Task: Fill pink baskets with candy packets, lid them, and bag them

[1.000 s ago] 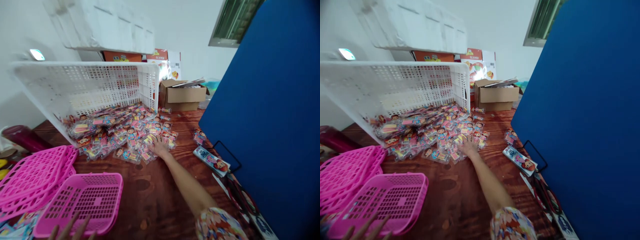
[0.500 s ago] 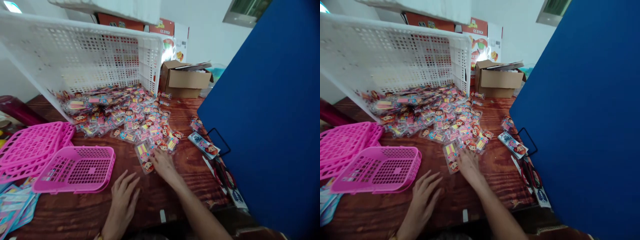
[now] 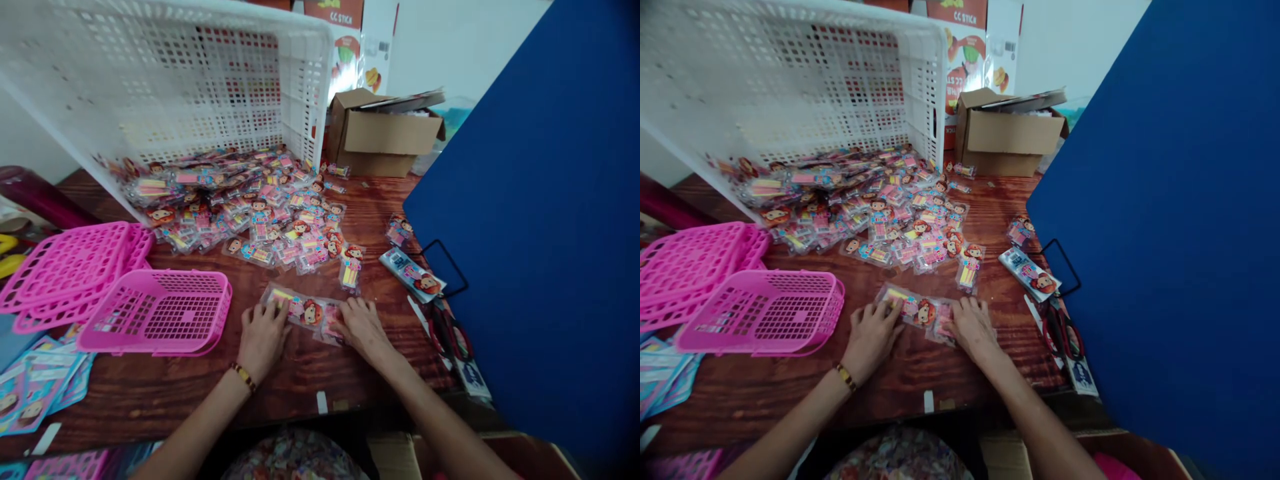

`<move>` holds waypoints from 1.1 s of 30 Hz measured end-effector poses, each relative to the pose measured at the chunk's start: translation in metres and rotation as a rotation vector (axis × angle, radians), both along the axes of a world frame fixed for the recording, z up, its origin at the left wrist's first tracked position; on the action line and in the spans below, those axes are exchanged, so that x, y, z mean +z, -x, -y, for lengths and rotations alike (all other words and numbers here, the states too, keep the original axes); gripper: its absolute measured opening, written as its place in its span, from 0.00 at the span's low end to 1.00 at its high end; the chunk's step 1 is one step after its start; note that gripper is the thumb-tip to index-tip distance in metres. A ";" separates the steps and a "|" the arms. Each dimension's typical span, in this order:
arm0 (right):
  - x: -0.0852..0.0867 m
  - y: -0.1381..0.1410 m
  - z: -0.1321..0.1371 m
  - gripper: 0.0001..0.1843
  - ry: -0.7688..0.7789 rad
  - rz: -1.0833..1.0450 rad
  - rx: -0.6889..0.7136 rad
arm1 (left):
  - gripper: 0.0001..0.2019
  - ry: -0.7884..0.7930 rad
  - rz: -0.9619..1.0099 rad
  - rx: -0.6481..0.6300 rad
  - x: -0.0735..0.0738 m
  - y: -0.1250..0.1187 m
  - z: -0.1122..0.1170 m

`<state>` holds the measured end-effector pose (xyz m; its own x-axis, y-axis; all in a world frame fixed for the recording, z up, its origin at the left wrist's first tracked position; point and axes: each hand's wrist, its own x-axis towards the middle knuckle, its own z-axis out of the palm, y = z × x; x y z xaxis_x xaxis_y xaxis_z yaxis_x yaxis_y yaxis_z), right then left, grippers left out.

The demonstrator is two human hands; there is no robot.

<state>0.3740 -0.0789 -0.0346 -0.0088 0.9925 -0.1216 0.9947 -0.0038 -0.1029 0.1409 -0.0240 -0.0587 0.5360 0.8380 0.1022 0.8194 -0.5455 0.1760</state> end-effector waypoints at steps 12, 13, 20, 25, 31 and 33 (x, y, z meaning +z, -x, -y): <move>0.019 0.046 -0.045 0.12 0.056 -0.465 0.087 | 0.20 0.087 0.431 0.155 -0.017 0.041 0.006; 0.017 0.059 -0.051 0.13 0.064 -0.411 0.140 | 0.19 0.079 0.411 0.161 -0.020 0.042 0.006; 0.009 0.088 -0.056 0.22 0.075 -0.185 0.200 | 0.23 0.071 0.431 0.151 -0.029 0.047 0.010; 0.021 0.088 -0.040 0.14 0.115 -0.252 0.178 | 0.21 0.159 0.596 0.174 -0.030 0.056 0.005; 0.020 0.019 -0.016 0.23 0.159 -0.320 -0.197 | 0.18 0.171 0.566 0.117 -0.012 0.034 -0.004; 0.016 0.001 -0.013 0.23 0.179 -0.262 -0.313 | 0.16 0.167 0.464 0.044 -0.002 0.003 -0.014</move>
